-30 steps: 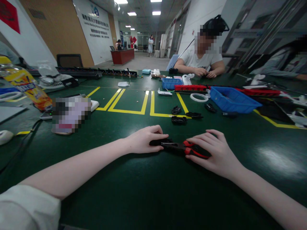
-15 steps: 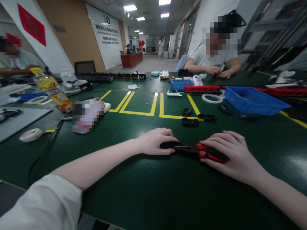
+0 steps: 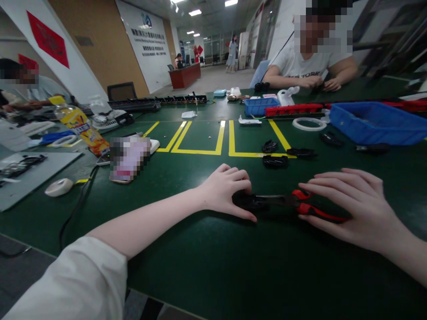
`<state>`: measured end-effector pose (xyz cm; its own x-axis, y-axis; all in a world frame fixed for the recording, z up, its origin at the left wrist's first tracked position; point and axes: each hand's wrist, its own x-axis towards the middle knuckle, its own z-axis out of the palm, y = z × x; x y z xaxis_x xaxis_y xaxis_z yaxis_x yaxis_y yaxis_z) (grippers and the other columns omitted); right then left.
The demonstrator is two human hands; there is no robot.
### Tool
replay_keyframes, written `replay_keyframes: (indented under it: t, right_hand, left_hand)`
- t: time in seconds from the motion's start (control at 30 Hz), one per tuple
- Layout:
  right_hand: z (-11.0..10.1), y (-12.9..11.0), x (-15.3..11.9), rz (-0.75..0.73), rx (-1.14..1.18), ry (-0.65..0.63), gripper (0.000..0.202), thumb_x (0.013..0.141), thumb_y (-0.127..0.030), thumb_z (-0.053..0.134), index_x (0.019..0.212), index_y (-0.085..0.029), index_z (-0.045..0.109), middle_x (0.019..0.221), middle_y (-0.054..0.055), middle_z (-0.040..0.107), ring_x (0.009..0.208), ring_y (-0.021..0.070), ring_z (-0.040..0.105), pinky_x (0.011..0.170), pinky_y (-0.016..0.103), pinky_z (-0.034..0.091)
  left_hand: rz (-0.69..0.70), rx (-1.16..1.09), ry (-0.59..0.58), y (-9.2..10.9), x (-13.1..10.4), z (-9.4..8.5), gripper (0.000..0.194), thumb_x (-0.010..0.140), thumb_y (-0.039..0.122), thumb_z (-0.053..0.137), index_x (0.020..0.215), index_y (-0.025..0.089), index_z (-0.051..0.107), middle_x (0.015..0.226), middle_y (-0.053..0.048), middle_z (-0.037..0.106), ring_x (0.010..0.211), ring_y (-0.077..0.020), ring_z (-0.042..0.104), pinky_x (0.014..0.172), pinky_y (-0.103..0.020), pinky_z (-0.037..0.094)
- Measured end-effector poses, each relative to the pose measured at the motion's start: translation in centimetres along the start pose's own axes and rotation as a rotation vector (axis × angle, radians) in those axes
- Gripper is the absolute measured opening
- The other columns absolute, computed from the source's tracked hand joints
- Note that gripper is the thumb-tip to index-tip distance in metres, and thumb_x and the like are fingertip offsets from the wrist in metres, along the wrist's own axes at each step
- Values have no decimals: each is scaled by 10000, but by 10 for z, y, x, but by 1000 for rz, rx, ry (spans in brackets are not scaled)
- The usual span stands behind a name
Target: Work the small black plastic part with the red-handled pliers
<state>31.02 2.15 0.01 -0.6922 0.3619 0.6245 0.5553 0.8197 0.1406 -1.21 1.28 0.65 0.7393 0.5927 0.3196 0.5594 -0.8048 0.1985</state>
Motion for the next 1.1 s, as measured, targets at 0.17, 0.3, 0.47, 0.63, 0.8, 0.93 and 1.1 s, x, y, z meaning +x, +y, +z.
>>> replay_keyframes:
  t: [0.17,0.3,0.47,0.63,0.8,0.93,1.1]
  right_hand:
    - [-2,2,-1,-34,-57,35,509,828,-410,685,1297,-257,562,1097,115,703,1029,329,645,966,532,410]
    - [-4,2,0,-4,-34,40,458,841,-426,676,1252,-243,587,1067,117,706,1028,314,642,951,501,414]
    - [-4,4,-1,-44,-63,76,515,832,-440,682,1301,-263,566,1087,117,711,1017,315,653,964,512,405]
    - [-4,8,-2,-112,-95,70,580,820,-413,685,1360,-267,534,1089,113,726,895,277,685,993,512,398]
    - [-2,8,0,-170,-121,66,581,812,-422,694,1359,-309,534,1064,73,748,865,243,698,998,471,407]
    - [-2,9,-1,-222,-142,66,610,810,-420,704,1376,-273,528,1068,93,748,870,249,701,983,479,423]
    - [-3,7,-2,-223,-117,49,593,802,-396,717,1354,-267,547,1083,93,742,889,251,702,982,483,434]
  left_hand:
    - [33,-66,0,0,1,-1,763,718,770,673,1189,176,599,1294,-138,622,1193,-340,553,1091,-471,315]
    - [149,-153,-112,-1,2,-3,957,824,672,651,1539,163,269,1589,-152,353,1455,-321,343,1225,-489,135]
    - [218,-153,-228,-1,3,-5,799,945,542,536,1567,151,223,1636,-119,261,1505,-278,257,1237,-460,136]
    - [249,-143,-254,-3,2,-6,703,961,462,450,1539,93,294,1572,-155,381,1435,-296,361,1204,-449,228]
    - [229,-91,-265,-3,2,-6,689,953,457,422,1526,85,332,1509,-167,437,1360,-301,423,1157,-428,293]
    - [218,-85,-237,-2,2,-6,696,948,493,448,1516,102,359,1439,-171,483,1262,-316,480,1085,-428,352]
    - [190,-40,-161,-1,1,-5,789,893,603,570,1473,86,433,1249,-166,586,1097,-313,555,1000,-426,381]
